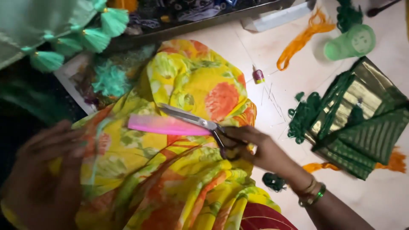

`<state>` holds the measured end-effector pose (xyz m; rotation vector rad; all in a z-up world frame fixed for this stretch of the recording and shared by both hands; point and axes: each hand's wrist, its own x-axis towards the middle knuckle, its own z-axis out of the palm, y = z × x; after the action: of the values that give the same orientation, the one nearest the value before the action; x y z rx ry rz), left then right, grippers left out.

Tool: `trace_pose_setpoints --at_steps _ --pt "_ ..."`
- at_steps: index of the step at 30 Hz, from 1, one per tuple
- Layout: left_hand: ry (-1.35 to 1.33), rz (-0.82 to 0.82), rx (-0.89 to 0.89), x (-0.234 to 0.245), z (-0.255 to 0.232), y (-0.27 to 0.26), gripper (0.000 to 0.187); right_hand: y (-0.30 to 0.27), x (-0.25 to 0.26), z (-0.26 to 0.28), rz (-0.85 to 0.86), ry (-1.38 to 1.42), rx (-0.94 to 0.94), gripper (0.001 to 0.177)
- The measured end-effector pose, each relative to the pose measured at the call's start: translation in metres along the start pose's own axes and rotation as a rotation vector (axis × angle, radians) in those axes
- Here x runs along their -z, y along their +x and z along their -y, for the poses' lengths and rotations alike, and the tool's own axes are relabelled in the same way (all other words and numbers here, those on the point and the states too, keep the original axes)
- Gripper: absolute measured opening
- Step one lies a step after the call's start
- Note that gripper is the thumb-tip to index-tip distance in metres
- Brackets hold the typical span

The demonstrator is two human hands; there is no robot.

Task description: Creating and attaching decorative tassels to the border of a saree.

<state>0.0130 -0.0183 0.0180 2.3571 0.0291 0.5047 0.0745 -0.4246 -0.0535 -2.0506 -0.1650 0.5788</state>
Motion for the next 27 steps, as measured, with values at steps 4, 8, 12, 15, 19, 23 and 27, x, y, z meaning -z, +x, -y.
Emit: trace_pose_setpoints --at_steps 4,8,12,15,19,23,27 --pt "-0.324 -0.001 0.032 -0.033 -0.003 0.004 0.005 0.036 0.058 -0.083 -0.521 -0.204 0.176 0.023" --pt "-0.436 0.04 0.105 -0.064 -0.013 0.009 0.005 0.106 0.082 -0.216 -0.612 -0.422 -0.052 0.022" --pt "-0.607 0.108 0.445 -0.092 0.003 0.0 0.013 0.151 0.05 -0.269 -0.474 -0.707 -0.284 0.037" --pt "-0.648 0.09 0.414 -0.105 0.015 -0.006 0.015 0.16 0.043 -0.277 -0.389 -0.832 -0.324 0.037" --pt "-0.646 0.049 0.288 -0.109 0.013 -0.003 0.013 0.17 0.044 -0.314 -0.467 -0.819 -0.371 0.057" --pt "-0.787 0.048 0.362 -0.109 0.004 0.004 0.012 0.138 0.057 -0.195 -0.417 -0.669 -0.233 0.051" --pt "-1.01 0.098 0.399 -0.107 0.0 0.007 0.009 0.102 0.054 -0.084 -0.439 -0.14 -0.224 0.029"
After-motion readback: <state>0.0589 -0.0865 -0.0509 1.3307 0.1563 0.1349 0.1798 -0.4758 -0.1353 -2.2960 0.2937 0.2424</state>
